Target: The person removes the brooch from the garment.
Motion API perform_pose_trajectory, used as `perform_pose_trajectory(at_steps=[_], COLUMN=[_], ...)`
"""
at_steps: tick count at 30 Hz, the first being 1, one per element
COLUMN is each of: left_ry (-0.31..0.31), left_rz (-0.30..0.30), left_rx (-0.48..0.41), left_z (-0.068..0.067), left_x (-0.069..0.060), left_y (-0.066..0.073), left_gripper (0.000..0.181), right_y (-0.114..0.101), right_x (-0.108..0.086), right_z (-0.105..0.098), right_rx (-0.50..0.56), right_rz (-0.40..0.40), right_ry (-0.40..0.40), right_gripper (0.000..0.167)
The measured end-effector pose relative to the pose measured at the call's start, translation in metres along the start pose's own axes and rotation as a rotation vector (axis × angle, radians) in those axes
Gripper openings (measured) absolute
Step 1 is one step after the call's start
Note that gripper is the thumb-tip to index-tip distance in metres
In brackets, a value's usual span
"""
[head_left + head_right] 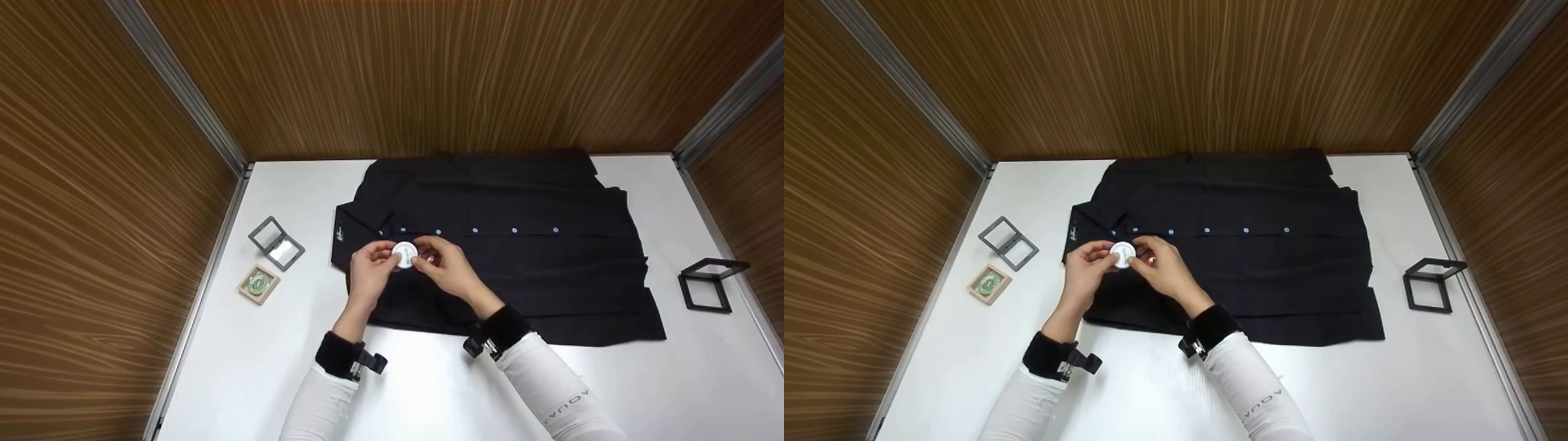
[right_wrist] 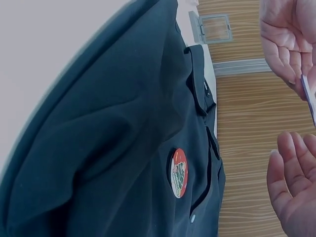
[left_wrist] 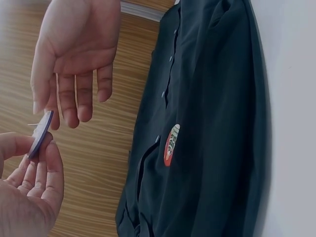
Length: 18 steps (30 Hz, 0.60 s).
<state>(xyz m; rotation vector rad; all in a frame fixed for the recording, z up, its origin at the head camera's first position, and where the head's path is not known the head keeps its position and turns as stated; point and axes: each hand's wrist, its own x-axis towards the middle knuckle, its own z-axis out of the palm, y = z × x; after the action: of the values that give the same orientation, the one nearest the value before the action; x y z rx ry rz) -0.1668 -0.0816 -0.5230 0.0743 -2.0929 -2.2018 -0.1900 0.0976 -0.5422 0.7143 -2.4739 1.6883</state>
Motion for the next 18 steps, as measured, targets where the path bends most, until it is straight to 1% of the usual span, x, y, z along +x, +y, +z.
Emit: perform_pose_trajectory(at_steps=[1,5,7,8,13,18], left_ry=[-0.005,-0.019,-0.018,-0.015,-0.017,-0.058], left_rz=[0.000,0.014,0.009,0.010,0.021,0.026], left_rx=[0.005,0.014,0.013,0.013,0.026,0.011], left_z=[0.001,0.003,0.003,0.003,0.004,0.003], left_x=[-0.001,-0.001,0.002,0.002,0.001,0.001], left_y=[0.002,0.000,-0.010,-0.012,-0.013,-0.013], left_gripper=[0.021,0.021,0.021,0.021,0.020,0.020], right_y=[0.000,0.000,0.000,0.000,0.000,0.001], right_x=[0.000,0.001,0.001,0.000,-0.001,-0.001], right_z=[0.000,0.002,0.003,0.003,0.005,0.005], right_rx=[-0.004,-0.008,-0.009,-0.004,-0.013,-0.037], right_rz=[0.003,0.011,0.010,0.009,0.020,0.042], right_ry=[0.006,0.033,0.046,0.051,0.066,0.085], right_gripper=[0.032,0.029,0.027,0.026,0.020,0.019])
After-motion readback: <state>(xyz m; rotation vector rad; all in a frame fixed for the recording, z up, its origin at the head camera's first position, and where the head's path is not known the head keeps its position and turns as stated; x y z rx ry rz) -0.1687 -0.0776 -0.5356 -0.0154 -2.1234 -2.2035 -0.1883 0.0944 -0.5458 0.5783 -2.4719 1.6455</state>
